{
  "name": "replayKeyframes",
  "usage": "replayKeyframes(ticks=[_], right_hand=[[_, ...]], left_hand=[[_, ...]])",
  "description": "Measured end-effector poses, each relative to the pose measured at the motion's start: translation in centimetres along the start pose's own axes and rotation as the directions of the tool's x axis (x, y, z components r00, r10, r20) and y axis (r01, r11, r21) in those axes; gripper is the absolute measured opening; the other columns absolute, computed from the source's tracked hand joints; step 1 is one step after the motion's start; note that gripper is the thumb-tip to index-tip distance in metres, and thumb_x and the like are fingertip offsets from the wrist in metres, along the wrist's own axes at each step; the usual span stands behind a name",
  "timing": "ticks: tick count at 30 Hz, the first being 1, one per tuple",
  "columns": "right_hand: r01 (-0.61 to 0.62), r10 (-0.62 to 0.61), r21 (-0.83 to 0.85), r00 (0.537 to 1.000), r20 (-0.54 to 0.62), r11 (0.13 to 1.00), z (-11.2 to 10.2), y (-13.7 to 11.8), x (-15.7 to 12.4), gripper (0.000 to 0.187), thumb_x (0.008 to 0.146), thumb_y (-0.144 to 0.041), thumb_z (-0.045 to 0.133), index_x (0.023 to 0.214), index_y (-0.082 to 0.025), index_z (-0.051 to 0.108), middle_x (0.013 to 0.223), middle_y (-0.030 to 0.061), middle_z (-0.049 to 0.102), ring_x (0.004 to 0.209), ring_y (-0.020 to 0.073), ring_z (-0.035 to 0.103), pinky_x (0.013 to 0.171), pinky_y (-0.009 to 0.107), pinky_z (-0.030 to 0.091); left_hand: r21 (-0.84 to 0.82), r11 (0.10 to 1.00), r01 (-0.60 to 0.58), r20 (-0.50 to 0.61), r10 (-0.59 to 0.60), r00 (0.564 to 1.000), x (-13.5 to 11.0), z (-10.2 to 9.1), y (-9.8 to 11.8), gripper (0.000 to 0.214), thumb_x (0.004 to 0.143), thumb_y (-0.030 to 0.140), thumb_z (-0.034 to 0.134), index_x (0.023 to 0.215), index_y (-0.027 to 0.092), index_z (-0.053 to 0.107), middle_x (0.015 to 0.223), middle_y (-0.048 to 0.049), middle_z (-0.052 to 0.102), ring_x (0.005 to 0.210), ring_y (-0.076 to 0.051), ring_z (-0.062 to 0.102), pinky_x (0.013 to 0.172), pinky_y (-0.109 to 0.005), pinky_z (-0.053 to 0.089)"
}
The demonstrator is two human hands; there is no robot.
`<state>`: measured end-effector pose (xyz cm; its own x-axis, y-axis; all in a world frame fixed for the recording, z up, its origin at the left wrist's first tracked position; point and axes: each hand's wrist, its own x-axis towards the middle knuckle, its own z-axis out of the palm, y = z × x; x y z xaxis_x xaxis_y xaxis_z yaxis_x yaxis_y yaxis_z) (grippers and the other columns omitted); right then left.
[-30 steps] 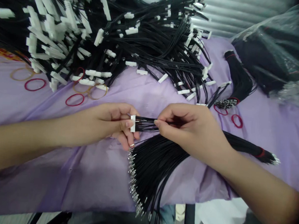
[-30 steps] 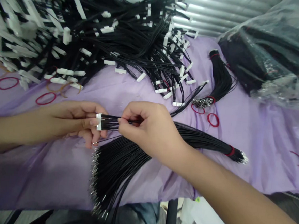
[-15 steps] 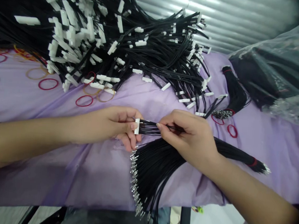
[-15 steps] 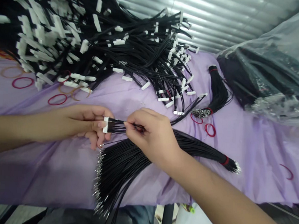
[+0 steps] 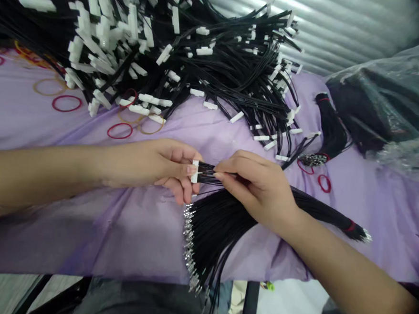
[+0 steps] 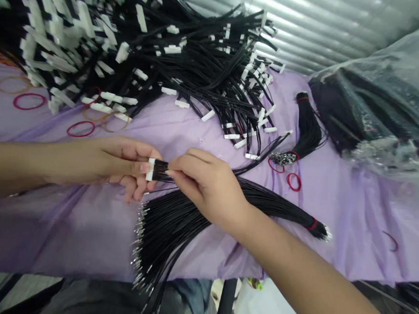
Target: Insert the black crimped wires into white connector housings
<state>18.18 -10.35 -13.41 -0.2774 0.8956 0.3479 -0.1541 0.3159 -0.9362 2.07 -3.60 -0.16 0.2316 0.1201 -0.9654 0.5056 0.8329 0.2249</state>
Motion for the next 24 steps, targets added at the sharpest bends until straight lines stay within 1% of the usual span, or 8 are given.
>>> replayKeyframes(ticks=[3, 7, 11, 13, 15, 18, 21, 24], right_hand=[[0.019, -0.02, -0.04, 1.0, -0.021, 0.999, 0.2, -0.3, -0.1, 0.01, 0.089, -0.013, 0.055, 0.09, -0.009, 0.064, 0.074, 0.0036, 0.058, 0.069, 0.0101, 0.052, 0.063, 0.022, 0.043], [0.032, -0.041, -0.1, 0.995, -0.088, 0.994, 0.5, -0.7, -0.1, 0.015, 0.085, -0.007, 0.054, 0.094, -0.004, 0.065, 0.08, 0.0083, 0.06, 0.074, 0.0131, 0.054, 0.067, 0.025, 0.046], [0.029, -0.035, -0.083, 0.996, -0.079, 0.996, 1.3, -0.5, 0.1, 0.011, 0.087, -0.011, 0.054, 0.087, -0.006, 0.064, 0.079, 0.0083, 0.06, 0.075, 0.0143, 0.055, 0.067, 0.027, 0.047], [0.03, -0.035, -0.074, 0.997, -0.073, 0.997, 1.8, -0.3, 0.1, 0.012, 0.089, -0.012, 0.053, 0.089, -0.007, 0.064, 0.08, 0.0075, 0.061, 0.075, 0.0138, 0.055, 0.068, 0.026, 0.048], [0.035, -0.042, -0.083, 0.996, -0.075, 0.996, 2.0, -0.1, 0.2, 0.012, 0.09, -0.012, 0.052, 0.09, -0.008, 0.063, 0.082, 0.0075, 0.061, 0.076, 0.0138, 0.056, 0.069, 0.027, 0.048], [0.058, -0.066, -0.109, 0.995, -0.077, 0.992, 1.4, -0.1, 0.4, 0.011, 0.091, -0.013, 0.053, 0.09, -0.01, 0.063, 0.083, 0.0077, 0.063, 0.078, 0.0148, 0.057, 0.069, 0.028, 0.049], [0.108, -0.127, -0.169, 0.986, -0.108, 0.98, -0.2, -0.6, 0.2, 0.008, 0.088, -0.014, 0.058, 0.089, -0.011, 0.066, 0.087, 0.0093, 0.064, 0.08, 0.016, 0.058, 0.07, 0.031, 0.048], [0.17, -0.186, -0.212, 0.981, -0.059, 0.962, -1.2, -1.6, -0.4, 0.007, 0.085, -0.016, 0.064, 0.089, -0.015, 0.069, 0.086, 0.0075, 0.063, 0.076, 0.0158, 0.056, 0.067, 0.032, 0.045]], left_hand=[[-0.004, 1.0, -0.004, 0.052, 0.004, 0.999, 0.0, -0.2, 0.0, 0.009, 0.089, 0.019, 0.057, 0.085, 0.01, 0.058, 0.078, -0.0042, 0.064, 0.065, -0.012, 0.065, 0.058, -0.019, 0.054], [0.025, 1.0, -0.008, 0.046, 0.007, 0.999, 0.0, -0.3, -0.3, 0.013, 0.09, 0.024, 0.056, 0.087, 0.012, 0.057, 0.081, -0.0038, 0.064, 0.067, -0.013, 0.064, 0.06, -0.022, 0.054], [0.064, 0.998, -0.017, 0.062, 0.013, 0.998, 0.0, -0.2, -0.5, 0.018, 0.09, 0.032, 0.056, 0.084, 0.014, 0.058, 0.081, -0.0031, 0.064, 0.066, -0.013, 0.064, 0.061, -0.024, 0.055], [0.11, 0.994, -0.012, 0.053, 0.006, 0.999, -0.2, 0.0, -0.4, 0.019, 0.09, 0.031, 0.056, 0.081, 0.015, 0.059, 0.075, -0.002, 0.064, 0.064, -0.012, 0.063, 0.061, -0.023, 0.055], [0.149, 0.989, 0.008, 0.017, -0.011, 1.0, -0.3, 0.3, -0.2, 0.017, 0.088, 0.028, 0.057, 0.078, 0.014, 0.06, 0.07, -0.001, 0.064, 0.061, -0.012, 0.064, 0.059, -0.021, 0.054], [0.109, 0.994, 0.013, -0.003, -0.012, 1.0, -0.3, 0.5, -0.1, 0.015, 0.087, 0.025, 0.057, 0.079, 0.014, 0.061, 0.071, -0.0008, 0.065, 0.061, -0.012, 0.064, 0.059, -0.022, 0.055], [0.032, 0.999, -0.022, -0.009, 0.022, 1.0, -0.2, 0.4, -0.3, 0.014, 0.088, 0.026, 0.057, 0.083, 0.013, 0.059, 0.074, -0.0013, 0.065, 0.062, -0.011, 0.064, 0.059, -0.021, 0.055], [0.01, 0.998, -0.064, -0.111, 0.065, 0.992, -0.2, 0.4, -0.4, 0.01, 0.088, 0.023, 0.059, 0.086, 0.014, 0.056, 0.072, -0.0007, 0.065, 0.057, -0.009, 0.063, 0.052, -0.016, 0.051]])
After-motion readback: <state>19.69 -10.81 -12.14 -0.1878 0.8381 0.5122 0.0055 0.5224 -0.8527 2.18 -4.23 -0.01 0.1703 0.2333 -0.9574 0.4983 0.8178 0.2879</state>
